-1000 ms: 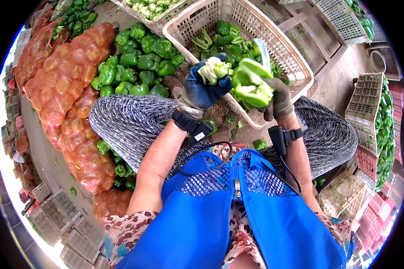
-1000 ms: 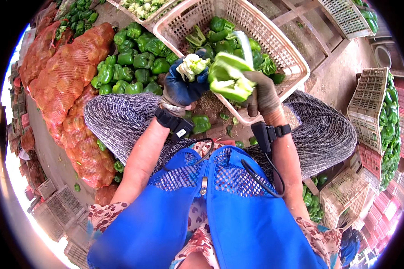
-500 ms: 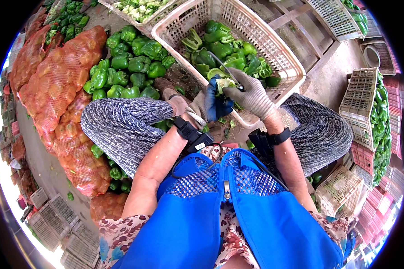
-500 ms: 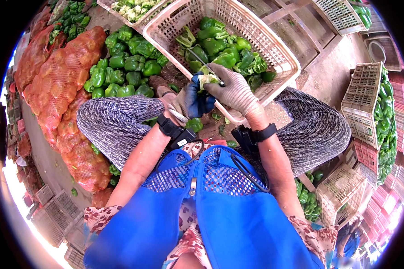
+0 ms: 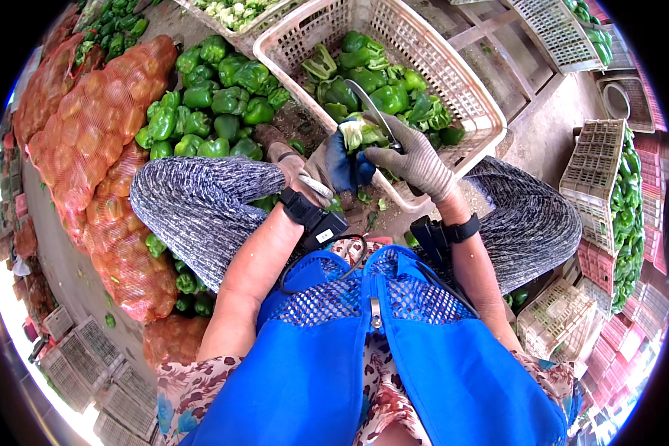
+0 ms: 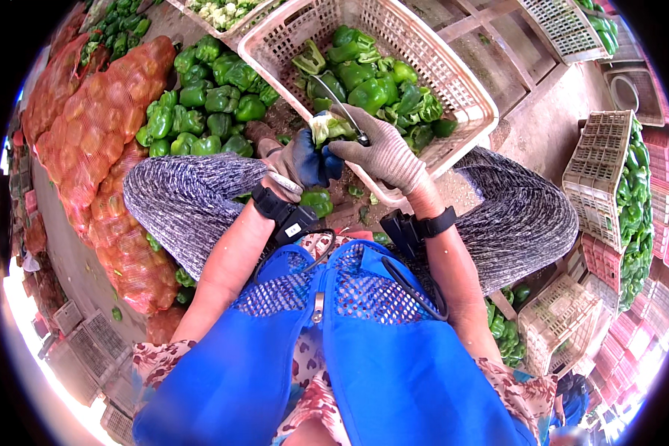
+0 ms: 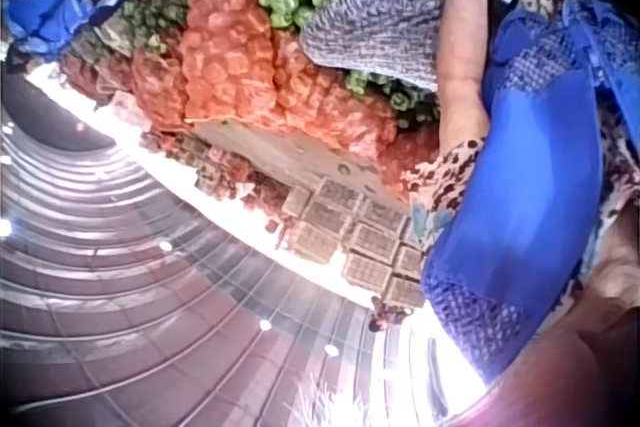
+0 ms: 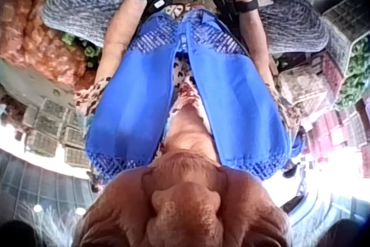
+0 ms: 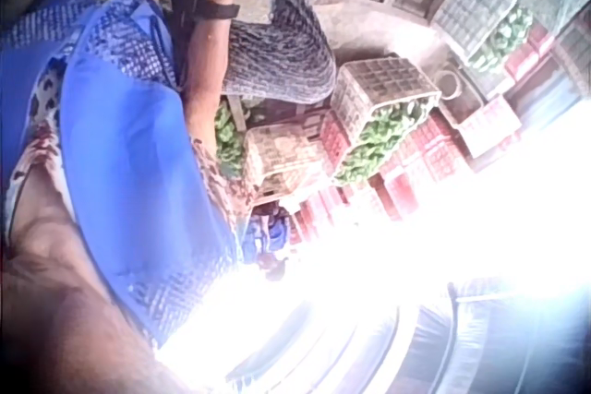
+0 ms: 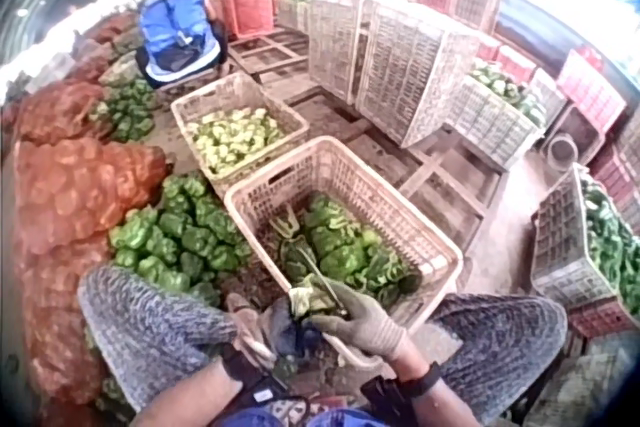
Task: The person cuts green bell peppers with a knife, removing the stems and seeds and placing the pieces into a plastic crate.
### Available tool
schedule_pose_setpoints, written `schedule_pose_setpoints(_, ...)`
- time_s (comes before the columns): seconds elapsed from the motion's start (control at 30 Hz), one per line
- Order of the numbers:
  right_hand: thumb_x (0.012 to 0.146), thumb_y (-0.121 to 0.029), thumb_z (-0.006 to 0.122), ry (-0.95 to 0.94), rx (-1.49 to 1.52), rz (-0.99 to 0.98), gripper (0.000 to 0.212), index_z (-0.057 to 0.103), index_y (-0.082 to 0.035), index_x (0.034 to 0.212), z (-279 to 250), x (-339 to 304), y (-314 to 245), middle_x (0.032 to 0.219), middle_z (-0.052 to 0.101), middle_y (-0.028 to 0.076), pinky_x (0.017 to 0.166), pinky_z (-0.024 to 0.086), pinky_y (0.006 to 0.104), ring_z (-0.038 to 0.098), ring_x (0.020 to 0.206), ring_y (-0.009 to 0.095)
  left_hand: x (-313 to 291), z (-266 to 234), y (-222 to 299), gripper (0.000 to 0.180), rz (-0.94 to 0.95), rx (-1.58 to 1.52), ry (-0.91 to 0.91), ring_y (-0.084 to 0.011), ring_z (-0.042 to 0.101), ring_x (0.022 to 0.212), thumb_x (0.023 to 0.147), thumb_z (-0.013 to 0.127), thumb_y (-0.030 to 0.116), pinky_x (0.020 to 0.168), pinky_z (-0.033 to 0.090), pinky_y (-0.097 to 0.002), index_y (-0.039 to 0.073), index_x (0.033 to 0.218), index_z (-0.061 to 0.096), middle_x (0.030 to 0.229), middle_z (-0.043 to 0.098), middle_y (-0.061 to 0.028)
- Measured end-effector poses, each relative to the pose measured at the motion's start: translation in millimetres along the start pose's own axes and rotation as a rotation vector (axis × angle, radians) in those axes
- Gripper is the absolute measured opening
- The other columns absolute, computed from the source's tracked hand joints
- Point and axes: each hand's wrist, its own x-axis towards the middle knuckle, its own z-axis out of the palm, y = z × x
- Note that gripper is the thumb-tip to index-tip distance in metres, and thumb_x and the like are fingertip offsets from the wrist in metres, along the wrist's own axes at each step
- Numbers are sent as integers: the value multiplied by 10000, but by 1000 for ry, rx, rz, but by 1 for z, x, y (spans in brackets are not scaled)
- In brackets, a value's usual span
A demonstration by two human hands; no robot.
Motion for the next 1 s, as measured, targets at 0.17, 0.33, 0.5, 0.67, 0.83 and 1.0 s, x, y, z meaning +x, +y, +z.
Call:
schedule_pose_setpoints(0.17,859,-223,685,73,387,490,403,600,0,1185,-8,-3,-25,818,617,-5,454,384,191,484,527,30,-15,24,-6,483,93,320,172,-103,519,562,968,426,528,506,426,-253,108,1160,568,731,557,0)
schedule_pose_setpoints(0.33,879,-259,664,165,556,549,328,631,-18,1098,-6,-4,-28,672,583,-24,373,335,196,451,428,38,-6,16,-8,546,701,793,275,-95,596,683,925,520,553,572,489,-228,51,1137,547,825,614,-20)
schedule_pose_setpoints(0.5,912,-285,621,238,345,382,277,652,-25,1003,13,-3,-30,645,566,-16,383,323,206,437,436,37,-10,24,-9,449,848,905,259,-70,588,762,905,633,430,623,495,-209,45,1127,566,883,614,-4)
schedule_pose_setpoints(0.67,934,-255,584,222,354,277,237,634,-24,930,23,-8,-35,635,533,-22,408,329,214,437,456,45,-2,22,-12,403,942,576,187,-73,559,864,952,578,391,733,481,-229,31,1130,603,992,619,4)
schedule_pose_setpoints(0.83,909,-201,604,287,277,114,188,602,-13,898,35,-12,-23,643,499,-30,480,355,239,416,537,52,4,30,-6,354,616,206,237,-110,578,748,961,541,424,676,486,-257,78,978,611,839,612,-3)
schedule_pose_setpoints(1.0,853,-144,619,301,11,-52,170,587,12,913,30,-14,-18,637,499,51,560,431,297,470,601,110,-1,35,-8,386,433,89,162,-144,595,713,954,524,469,649,493,-271,93,923,605,791,609,-20)
